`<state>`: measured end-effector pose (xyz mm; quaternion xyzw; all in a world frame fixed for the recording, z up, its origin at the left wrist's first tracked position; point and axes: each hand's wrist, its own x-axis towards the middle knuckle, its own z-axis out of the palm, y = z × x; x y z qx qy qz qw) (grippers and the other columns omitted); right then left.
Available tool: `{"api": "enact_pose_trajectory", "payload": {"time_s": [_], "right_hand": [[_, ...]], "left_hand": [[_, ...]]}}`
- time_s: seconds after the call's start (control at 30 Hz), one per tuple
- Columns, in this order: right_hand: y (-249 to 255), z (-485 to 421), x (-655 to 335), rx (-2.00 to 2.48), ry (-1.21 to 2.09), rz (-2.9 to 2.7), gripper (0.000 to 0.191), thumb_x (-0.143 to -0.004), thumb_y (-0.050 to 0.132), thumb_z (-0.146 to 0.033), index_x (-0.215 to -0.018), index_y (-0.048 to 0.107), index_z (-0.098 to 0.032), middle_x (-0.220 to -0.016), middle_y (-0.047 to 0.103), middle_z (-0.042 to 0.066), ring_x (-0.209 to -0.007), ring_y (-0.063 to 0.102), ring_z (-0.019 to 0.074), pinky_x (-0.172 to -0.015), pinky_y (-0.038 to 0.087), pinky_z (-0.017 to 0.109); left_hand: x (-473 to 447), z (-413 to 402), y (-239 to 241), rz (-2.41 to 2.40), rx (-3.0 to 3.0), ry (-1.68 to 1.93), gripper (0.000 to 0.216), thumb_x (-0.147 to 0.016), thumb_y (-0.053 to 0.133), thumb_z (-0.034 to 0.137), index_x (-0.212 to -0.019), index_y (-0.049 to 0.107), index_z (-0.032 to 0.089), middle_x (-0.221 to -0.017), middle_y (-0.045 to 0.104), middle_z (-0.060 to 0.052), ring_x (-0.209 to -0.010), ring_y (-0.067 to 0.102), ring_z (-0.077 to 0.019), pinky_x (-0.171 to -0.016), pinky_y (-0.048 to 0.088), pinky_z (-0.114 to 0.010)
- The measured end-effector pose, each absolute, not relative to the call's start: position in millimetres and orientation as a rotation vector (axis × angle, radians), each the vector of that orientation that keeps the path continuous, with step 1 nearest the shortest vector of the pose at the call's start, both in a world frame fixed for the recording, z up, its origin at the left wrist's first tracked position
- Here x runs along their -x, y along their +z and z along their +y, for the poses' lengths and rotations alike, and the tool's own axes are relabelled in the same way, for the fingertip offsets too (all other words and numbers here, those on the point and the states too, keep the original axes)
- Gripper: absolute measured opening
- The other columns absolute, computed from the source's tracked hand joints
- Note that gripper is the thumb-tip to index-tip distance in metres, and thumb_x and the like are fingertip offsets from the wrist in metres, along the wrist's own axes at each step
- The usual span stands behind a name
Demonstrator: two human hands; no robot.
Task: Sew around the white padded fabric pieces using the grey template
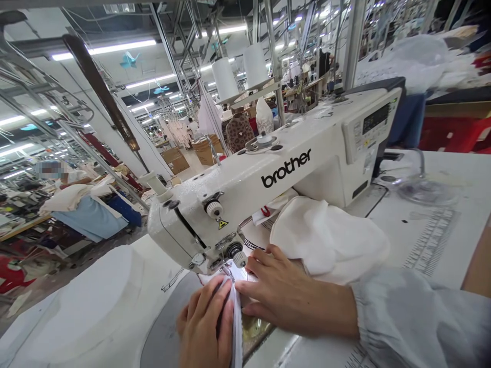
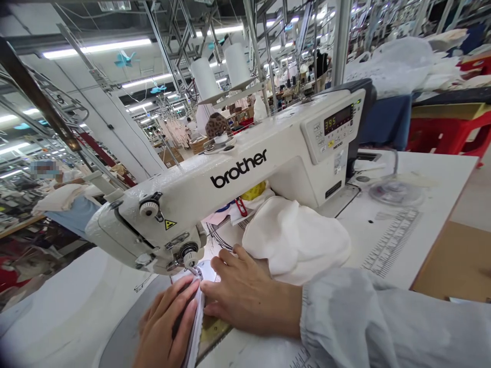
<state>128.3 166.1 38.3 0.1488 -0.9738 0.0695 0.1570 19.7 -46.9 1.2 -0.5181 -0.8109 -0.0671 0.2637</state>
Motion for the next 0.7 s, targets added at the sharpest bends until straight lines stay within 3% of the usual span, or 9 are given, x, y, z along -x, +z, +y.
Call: {"api": "enact_pose_trajectory", "payload": {"time_s": [0.43, 0.7], "right_hand": [[39.5, 166.4, -129.5, -0.566, 0.23, -2.773, 0.02, -0.104, 0.045, -0.034, -0.098, 0.062, -0.024, -0.097, 0.061, 0.004, -0.089, 0.051, 0.022, -0.077, 0.036, 0.039], [37.0, 167.2, -128.5, -0.536, 0.215, -2.724, 0.021, -0.103, 0.046, -0.035, -0.094, 0.059, -0.022, -0.095, 0.06, 0.003, -0.088, 0.048, 0.0226, -0.075, 0.034, 0.038]], "left_hand": [[-27.3, -47.4, 20.2, -2.306, 1.444, -0.177, 0.034, -0.095, 0.048, 0.031, -0.125, 0.063, 0.032, -0.129, 0.067, 0.0, -0.111, 0.065, -0.0174, -0.083, 0.051, -0.03], [-42.0, -36.2, 4.1, -2.452, 1.18, -0.331, 0.035, -0.097, 0.04, 0.032, -0.119, 0.067, 0.029, -0.129, 0.066, -0.002, -0.111, 0.063, -0.0216, -0.088, 0.045, -0.038]]}}
